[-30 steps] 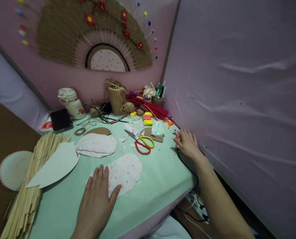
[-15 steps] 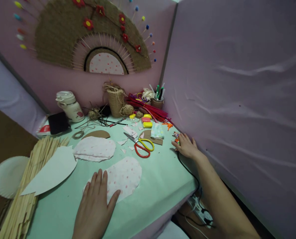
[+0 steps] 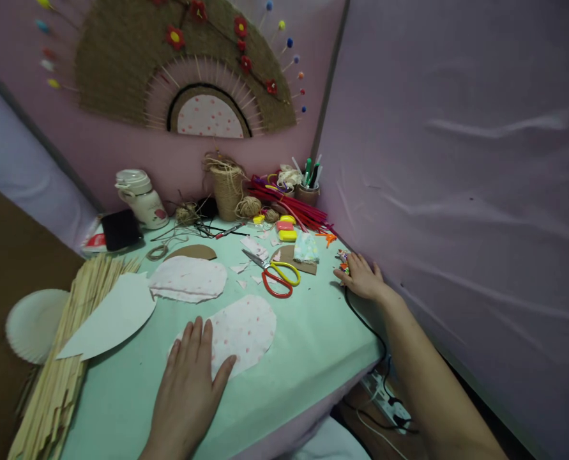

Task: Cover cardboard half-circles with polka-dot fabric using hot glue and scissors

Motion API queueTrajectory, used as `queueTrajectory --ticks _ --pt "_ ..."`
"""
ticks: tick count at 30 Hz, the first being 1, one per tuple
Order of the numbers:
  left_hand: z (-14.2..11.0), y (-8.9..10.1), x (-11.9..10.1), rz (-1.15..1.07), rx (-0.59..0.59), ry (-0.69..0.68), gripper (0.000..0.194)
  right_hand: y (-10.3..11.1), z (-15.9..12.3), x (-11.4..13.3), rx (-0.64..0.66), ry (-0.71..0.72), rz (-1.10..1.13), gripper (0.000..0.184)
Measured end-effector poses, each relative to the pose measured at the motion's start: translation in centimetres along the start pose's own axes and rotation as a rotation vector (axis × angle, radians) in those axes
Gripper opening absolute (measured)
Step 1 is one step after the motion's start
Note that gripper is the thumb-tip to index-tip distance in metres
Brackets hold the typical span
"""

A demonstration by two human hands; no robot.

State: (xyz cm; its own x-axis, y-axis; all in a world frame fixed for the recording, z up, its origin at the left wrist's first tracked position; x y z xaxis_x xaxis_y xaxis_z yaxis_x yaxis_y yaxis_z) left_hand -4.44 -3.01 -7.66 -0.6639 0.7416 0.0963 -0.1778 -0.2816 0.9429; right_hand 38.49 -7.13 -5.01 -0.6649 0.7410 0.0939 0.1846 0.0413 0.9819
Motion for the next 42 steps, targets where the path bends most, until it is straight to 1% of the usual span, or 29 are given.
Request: queueTrajectory --ticks 4,6,9,11,14,16,17,18,19,20,21,22,24,26,27,28,30,32,34,38,40,42 --pt "0.0 0.2 -0.1 -0.020 0.028 0.026 0.073 0.0 -0.1 0.1 -0.027 0.008 0.030 0.072" --pt "0.0 0.3 -0.2 -0.038 0.037 0.040 0.072 0.3 -0.2 0.2 -0.066 0.016 0.054 0.068" --pt "0.0 0.2 -0.3 -0.074 0.041 0.069 0.070 1.4 -0.9 0.7 -0.190 0.021 0.114 0.066" --pt "-0.1 0.3 -0.3 -0.115 0.049 0.093 0.071 2.4 -1.8 1.4 -0.286 0.044 0.171 0.061" --pt "-0.3 0.8 0.0 -0.217 0.057 0.125 0.072 3.8 -4.2 3.3 -0.397 0.128 0.309 0.046" --pt "0.0 1.9 0.7 -0.278 0.028 0.158 0.071 4.5 -6.3 5.4 -0.450 0.189 0.421 0.044" --pt "0.4 2.6 1.2 -0.295 0.002 0.181 0.070 4.8 -7.4 6.8 -0.468 0.238 0.524 0.042" --pt "1.0 3.4 2.0 -0.299 -0.024 0.204 0.068 4.9 -8.4 8.4 -0.443 0.294 0.605 0.041" --pt "1.8 4.2 2.9 -0.296 -0.056 0.224 0.067 4.8 -9.3 10.4 -0.385 0.353 0.635 0.041" --pt "2.7 4.9 3.9 -0.285 -0.076 0.247 0.066 4.7 -10.1 12.5 -0.309 0.417 0.629 0.041" --pt "3.8 5.5 5.1 -0.264 -0.074 0.276 0.062 4.4 -10.9 14.7 -0.242 0.475 0.600 0.042" --pt "5.0 5.8 6.2 -0.237 -0.051 0.302 0.056 3.9 -11.7 17.0 -0.158 0.564 0.549 0.041" --pt "7.3 5.5 8.4 -0.169 0.076 0.356 0.043 2.8 -13.1 21.1 -0.028 0.747 0.461 0.031" --pt "9.2 4.7 10.0 -0.151 0.122 0.375 0.034 1.7 -14.1 23.9 0.035 0.851 0.416 0.021" --pt "9.9 4.2 10.4 -0.150 0.141 0.367 0.032 1.1 -14.4 24.8 0.059 0.887 0.397 0.018" --pt "10.4 3.5 10.6 -0.149 0.157 0.355 0.030 0.5 -14.6 25.3 0.079 0.912 0.382 0.015" --pt "11.0 2.3 10.5 -0.145 0.190 0.336 0.027 -0.5 -14.8 25.6 0.110 0.938 0.361 0.014" --pt "11.0 1.3 10.2 -0.133 0.220 0.335 0.025 -1.2 -14.6 25.2 0.135 0.940 0.354 0.015" --pt "10.9 0.8 10.0 -0.123 0.248 0.337 0.022 -1.5 -14.3 24.7 0.151 0.924 0.353 0.014" --pt "10.4 0.7 9.4 -0.111 0.284 0.335 0.021 -1.0 -13.2 24.5 0.149 0.850 0.351 0.018" --pt "10.2 0.9 9.0 -0.101 0.273 0.342 0.022 -0.3 -12.2 25.1 0.143 0.817 0.327 0.017" --pt "10.0 1.2 8.5 -0.095 0.253 0.343 0.023 0.5 -10.7 26.3 0.131 0.794 0.291 0.015"
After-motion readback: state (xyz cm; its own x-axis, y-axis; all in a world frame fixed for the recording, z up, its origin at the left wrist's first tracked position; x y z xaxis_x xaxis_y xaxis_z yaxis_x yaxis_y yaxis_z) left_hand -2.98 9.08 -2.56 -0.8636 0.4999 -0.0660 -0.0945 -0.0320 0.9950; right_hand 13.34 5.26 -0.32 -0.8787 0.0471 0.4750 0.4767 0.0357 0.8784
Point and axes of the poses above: each hand's wrist, its own z-axis towards the middle knuckle, its own y-axis out of the back of the hand, x = y × z, the point moved 3 cm from there along z, towards the middle knuckle, and after that the axes turned 13 degrees about -y, right-handed, at the moved point
